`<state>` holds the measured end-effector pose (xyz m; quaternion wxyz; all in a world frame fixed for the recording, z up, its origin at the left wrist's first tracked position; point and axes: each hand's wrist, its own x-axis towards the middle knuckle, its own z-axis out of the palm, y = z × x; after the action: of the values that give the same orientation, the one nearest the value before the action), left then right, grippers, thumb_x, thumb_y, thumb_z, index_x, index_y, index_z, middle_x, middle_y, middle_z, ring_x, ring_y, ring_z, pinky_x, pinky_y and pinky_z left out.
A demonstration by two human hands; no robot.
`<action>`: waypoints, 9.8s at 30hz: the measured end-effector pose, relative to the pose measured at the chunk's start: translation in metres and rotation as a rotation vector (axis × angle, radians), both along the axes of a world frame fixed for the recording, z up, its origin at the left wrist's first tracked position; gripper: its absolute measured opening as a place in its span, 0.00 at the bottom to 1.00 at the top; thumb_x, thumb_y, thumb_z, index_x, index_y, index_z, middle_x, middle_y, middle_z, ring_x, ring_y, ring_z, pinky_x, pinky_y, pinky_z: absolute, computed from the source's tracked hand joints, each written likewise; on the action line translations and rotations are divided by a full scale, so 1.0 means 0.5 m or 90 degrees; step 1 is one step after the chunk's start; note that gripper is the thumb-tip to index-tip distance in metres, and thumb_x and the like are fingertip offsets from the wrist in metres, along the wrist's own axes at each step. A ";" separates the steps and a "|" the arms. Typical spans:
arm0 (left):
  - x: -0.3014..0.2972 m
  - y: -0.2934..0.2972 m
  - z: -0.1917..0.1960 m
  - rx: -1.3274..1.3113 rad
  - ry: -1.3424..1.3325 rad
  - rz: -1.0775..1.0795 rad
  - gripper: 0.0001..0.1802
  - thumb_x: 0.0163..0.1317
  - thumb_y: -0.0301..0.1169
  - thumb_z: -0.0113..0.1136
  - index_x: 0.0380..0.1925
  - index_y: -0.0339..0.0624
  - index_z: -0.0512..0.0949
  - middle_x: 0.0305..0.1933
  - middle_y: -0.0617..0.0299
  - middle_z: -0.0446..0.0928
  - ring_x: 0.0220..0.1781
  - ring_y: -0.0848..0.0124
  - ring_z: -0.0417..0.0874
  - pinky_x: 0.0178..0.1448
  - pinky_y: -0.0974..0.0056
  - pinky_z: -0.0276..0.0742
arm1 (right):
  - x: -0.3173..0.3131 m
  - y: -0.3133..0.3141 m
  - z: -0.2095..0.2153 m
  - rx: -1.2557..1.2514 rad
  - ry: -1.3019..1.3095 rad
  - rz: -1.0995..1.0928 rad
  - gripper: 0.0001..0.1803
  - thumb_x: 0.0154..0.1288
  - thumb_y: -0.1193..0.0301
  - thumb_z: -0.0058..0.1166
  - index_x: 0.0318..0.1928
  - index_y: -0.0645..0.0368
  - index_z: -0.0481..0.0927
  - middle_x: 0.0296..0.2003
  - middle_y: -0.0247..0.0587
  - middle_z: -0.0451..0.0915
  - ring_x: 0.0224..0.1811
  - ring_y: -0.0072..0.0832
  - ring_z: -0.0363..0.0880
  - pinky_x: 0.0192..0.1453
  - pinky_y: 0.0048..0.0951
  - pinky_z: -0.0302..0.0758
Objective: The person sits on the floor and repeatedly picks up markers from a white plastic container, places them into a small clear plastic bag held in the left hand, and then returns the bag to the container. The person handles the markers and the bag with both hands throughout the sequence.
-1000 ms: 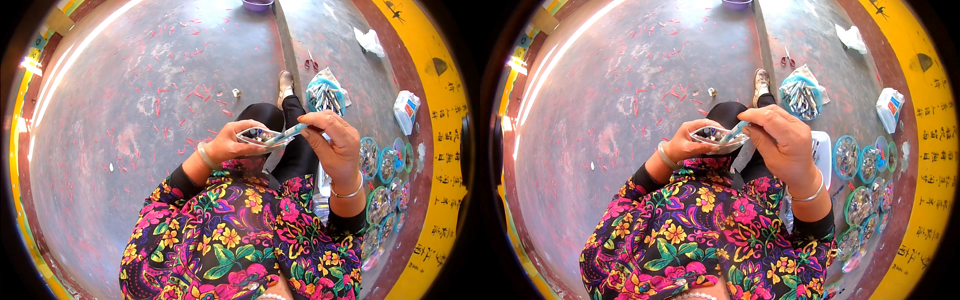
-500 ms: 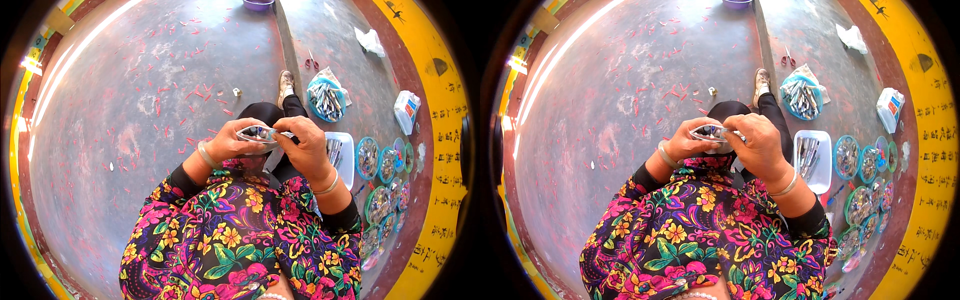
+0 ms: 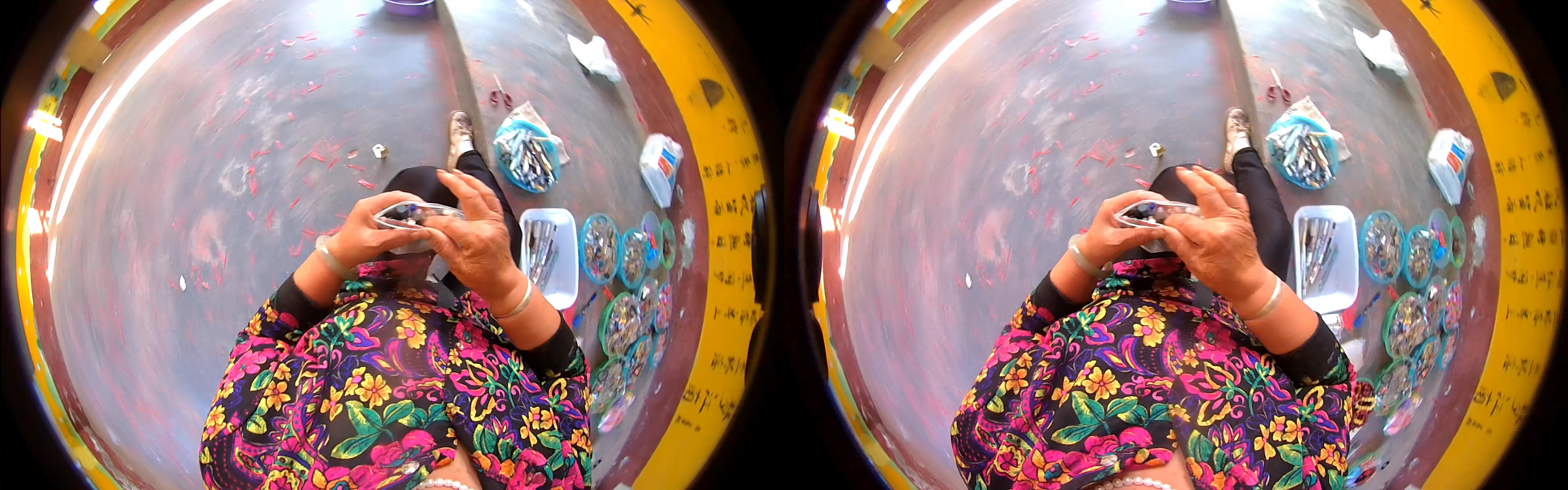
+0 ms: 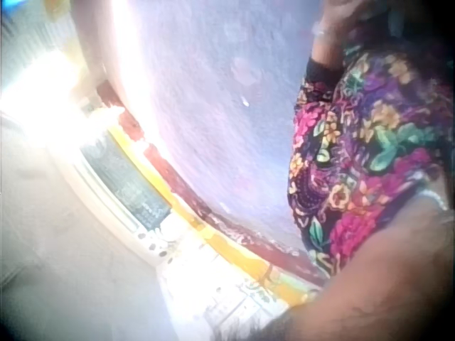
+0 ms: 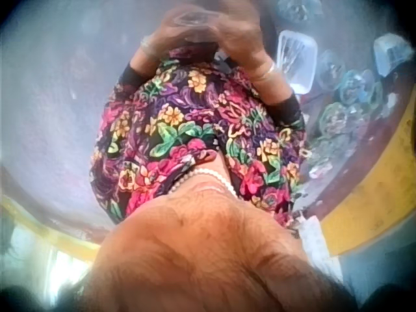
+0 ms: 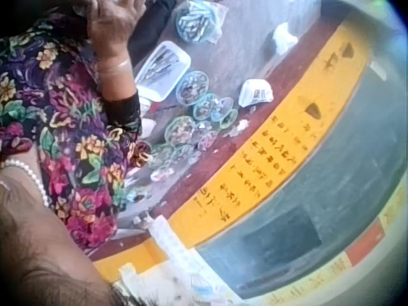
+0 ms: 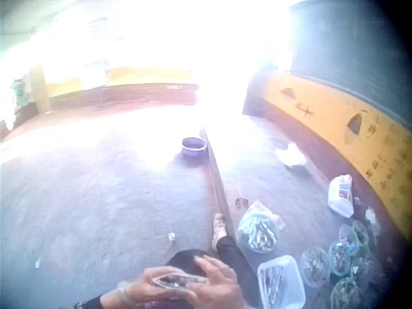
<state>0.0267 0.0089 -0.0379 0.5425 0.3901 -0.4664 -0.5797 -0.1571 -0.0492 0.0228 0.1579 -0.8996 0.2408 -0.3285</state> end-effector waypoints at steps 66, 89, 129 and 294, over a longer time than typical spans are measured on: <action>0.011 0.002 -0.007 -0.032 -0.032 -0.027 0.27 0.49 0.20 0.62 0.52 0.32 0.69 0.50 0.57 0.76 0.54 0.72 0.74 0.59 0.65 0.67 | -0.340 -0.049 -0.049 0.309 -0.597 -0.392 0.07 0.64 0.78 0.51 0.43 0.62 0.75 0.34 0.37 0.80 0.32 0.21 0.79 0.38 0.20 0.74; 0.011 0.006 -0.020 -0.077 -0.028 -0.039 0.19 0.55 0.20 0.59 0.49 0.33 0.73 0.46 0.61 0.76 0.48 0.77 0.74 0.53 0.69 0.70 | -0.108 -0.023 0.121 0.141 -0.178 -0.020 0.09 0.54 0.83 0.59 0.37 0.66 0.77 0.32 0.43 0.81 0.32 0.26 0.78 0.36 0.21 0.73; 0.014 0.003 0.010 -0.017 -0.001 -0.082 0.21 0.57 0.26 0.54 0.52 0.32 0.72 0.45 0.64 0.76 0.46 0.80 0.73 0.52 0.70 0.70 | -0.023 -0.067 0.167 0.125 -0.041 0.179 0.09 0.51 0.83 0.59 0.36 0.65 0.79 0.28 0.44 0.79 0.30 0.34 0.80 0.35 0.28 0.75; 0.003 -0.006 -0.003 0.012 0.069 -0.068 0.23 0.55 0.22 0.63 0.52 0.37 0.71 0.44 0.68 0.75 0.46 0.80 0.73 0.52 0.70 0.72 | 0.021 0.007 0.008 0.155 -0.145 -0.035 0.12 0.48 0.78 0.61 0.37 0.58 0.83 0.46 0.46 0.77 0.50 0.40 0.72 0.55 0.35 0.68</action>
<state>0.0279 0.0059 -0.0396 0.5317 0.3379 -0.4509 -0.6323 -0.1466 -0.0455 0.0270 0.2825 -0.8239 0.2840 -0.4010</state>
